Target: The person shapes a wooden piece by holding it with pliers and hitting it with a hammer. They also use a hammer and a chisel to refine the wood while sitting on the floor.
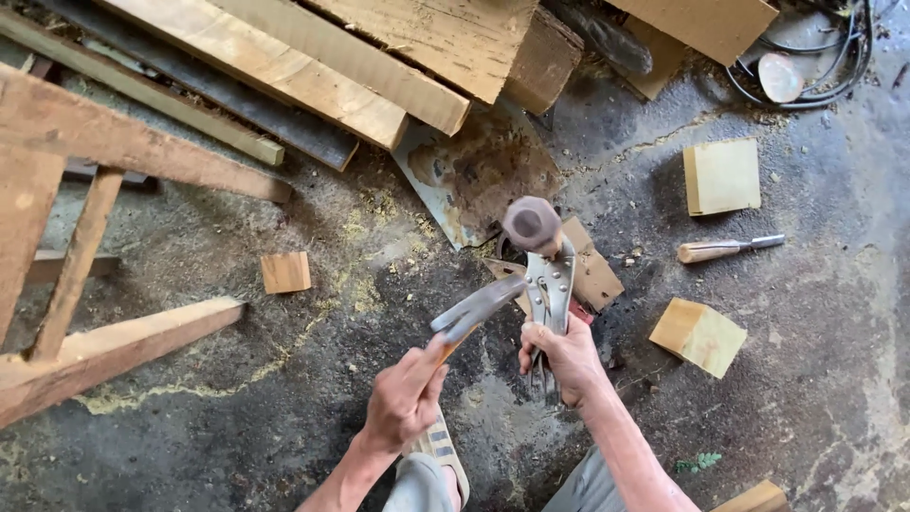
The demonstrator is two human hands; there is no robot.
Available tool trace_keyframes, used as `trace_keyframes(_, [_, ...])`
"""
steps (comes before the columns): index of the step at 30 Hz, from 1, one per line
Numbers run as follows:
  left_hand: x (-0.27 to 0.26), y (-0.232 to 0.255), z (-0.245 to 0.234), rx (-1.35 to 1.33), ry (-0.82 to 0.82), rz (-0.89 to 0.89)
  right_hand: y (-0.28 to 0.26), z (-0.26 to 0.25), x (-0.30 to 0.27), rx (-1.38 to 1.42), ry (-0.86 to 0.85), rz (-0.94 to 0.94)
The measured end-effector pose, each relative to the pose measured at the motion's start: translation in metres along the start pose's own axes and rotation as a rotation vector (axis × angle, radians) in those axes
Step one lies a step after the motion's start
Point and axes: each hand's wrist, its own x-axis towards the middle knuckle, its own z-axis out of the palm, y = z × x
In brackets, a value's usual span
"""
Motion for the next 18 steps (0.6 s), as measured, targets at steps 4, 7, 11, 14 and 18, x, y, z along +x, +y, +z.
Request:
trace_keyframes(4, [0.009, -0.005, 0.000, 0.214, -0.108, 0.022, 0.008, 0.004, -0.008, -0.037, -0.066, -0.056])
trace_keyframes(7, [0.014, -0.004, -0.009, 0.260, -0.133, -0.008, 0.007, 0.002, -0.012, -0.033, -0.075, -0.002])
trace_keyframes(11, [0.034, 0.034, -0.052, 0.068, 0.001, 0.003, -0.014, 0.004, -0.021, -0.096, -0.081, 0.069])
trace_keyframes(14, [0.067, 0.078, -0.074, 0.091, 0.309, 0.103, -0.018, -0.006, -0.020, -0.100, -0.116, 0.098])
trace_keyframes(18, [-0.061, -0.027, -0.038, 0.290, 0.558, 0.172, -0.013, -0.022, -0.013, -0.193, -0.097, 0.031])
